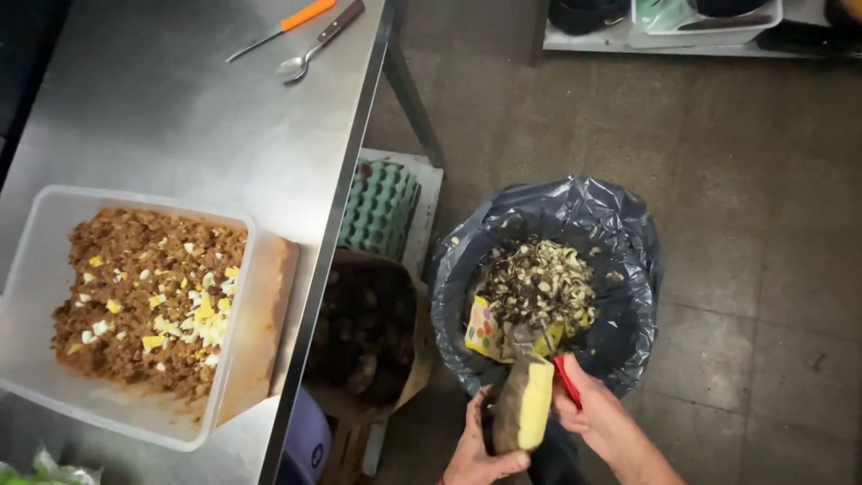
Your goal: Peeling potatoes using a peeler over a trash can in a kitchen.
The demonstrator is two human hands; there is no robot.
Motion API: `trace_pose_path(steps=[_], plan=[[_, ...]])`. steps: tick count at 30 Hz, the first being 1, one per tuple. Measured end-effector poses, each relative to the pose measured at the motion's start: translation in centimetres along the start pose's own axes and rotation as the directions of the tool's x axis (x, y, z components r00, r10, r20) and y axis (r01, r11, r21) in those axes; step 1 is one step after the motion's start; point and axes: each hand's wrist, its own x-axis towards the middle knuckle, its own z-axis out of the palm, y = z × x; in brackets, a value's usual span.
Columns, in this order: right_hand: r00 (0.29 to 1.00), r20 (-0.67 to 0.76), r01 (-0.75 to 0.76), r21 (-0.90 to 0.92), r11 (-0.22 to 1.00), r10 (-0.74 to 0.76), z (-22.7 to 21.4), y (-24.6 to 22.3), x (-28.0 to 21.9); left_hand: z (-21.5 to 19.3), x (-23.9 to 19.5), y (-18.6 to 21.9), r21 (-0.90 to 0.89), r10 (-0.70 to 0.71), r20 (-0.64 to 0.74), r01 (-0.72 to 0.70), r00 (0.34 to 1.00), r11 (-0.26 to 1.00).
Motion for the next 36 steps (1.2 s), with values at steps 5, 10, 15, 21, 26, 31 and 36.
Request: trace_pose_path(steps=[5,10,15,21,26,31,36], plan=[[0.998,0.046,-0.051,0.115,0.992,0.046,-0.3,-0.1,0.4,1.5,0.5,1.6,-0.144,0.054,0.232,-0.021,0.971,0.989],[0.822,-0.021,0.423,-0.647,0.634,-0.569,-3.2,1.4,-1.4,1.9,0.2,4.7,0.458,0.319,-0.036,-0.268,0.947,0.848],[0.822,-0.088,0.113,-0.943,0.312,-0.563,-1.5,0.2,-2.8,1.6,-0.8,4.2,0.458,0.261,-0.132,-0.174,0.956,0.871],[0.807,-0.052,0.25,-0.872,0.42,-0.588,-0.6,1.1,-3.1,0.8,-1.1,4.2,0.473,0.237,-0.15,-0.141,0.96,0.87],[0.821,0.01,0.197,-0.943,0.266,-0.571,-2.7,2.4,-1.0,0.1,-1.5,3.1,0.431,0.291,-0.113,-0.217,0.95,0.876],[0.877,-0.084,0.191,-0.842,0.504,-0.474,-0.2,1.6,-2.6,-0.6,-0.9,5.5,0.445,0.261,-0.136,-0.176,0.956,0.878],[0.835,-0.026,0.211,-0.907,0.365,-0.549,0.4,0.8,-0.7,-1.5,-0.3,2.4,0.331,0.238,-0.129,-0.184,0.963,0.925]])
